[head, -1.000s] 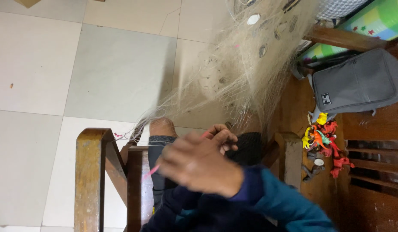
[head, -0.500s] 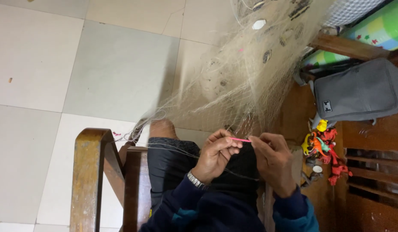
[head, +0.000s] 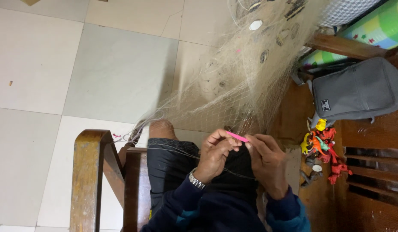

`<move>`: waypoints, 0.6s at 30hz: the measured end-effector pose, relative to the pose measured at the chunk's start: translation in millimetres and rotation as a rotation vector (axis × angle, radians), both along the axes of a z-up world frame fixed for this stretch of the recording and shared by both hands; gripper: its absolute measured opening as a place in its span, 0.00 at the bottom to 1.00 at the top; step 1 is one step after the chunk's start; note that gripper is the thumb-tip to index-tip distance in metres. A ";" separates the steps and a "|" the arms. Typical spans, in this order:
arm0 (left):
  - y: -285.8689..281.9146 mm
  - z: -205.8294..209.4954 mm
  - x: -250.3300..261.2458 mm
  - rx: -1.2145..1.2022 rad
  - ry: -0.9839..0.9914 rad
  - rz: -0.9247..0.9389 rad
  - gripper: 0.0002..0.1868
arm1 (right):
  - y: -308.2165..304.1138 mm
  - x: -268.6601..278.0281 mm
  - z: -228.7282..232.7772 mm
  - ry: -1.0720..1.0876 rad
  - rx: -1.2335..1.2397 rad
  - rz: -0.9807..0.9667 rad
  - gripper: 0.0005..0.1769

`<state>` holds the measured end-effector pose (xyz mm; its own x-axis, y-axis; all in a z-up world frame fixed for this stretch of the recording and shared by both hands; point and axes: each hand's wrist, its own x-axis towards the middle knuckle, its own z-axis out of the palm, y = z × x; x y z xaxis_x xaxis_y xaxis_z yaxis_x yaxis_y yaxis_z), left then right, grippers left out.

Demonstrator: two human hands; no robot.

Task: Repairing a fine-mesh fishing net using a pink shuttle tool

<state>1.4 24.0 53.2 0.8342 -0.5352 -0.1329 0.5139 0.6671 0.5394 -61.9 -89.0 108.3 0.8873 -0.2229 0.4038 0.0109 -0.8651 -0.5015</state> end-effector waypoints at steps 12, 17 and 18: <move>-2.7 3.8 7.0 0.246 -0.333 0.223 0.03 | 19.5 33.0 -2.4 -0.190 0.277 0.046 0.11; -4.8 4.1 10.6 0.284 -0.305 0.262 0.02 | 19.3 32.7 -22.1 -0.217 0.062 -0.005 0.14; -5.3 2.6 7.4 0.283 -0.303 0.257 0.02 | 20.6 29.7 -24.8 -0.215 0.060 -0.010 0.14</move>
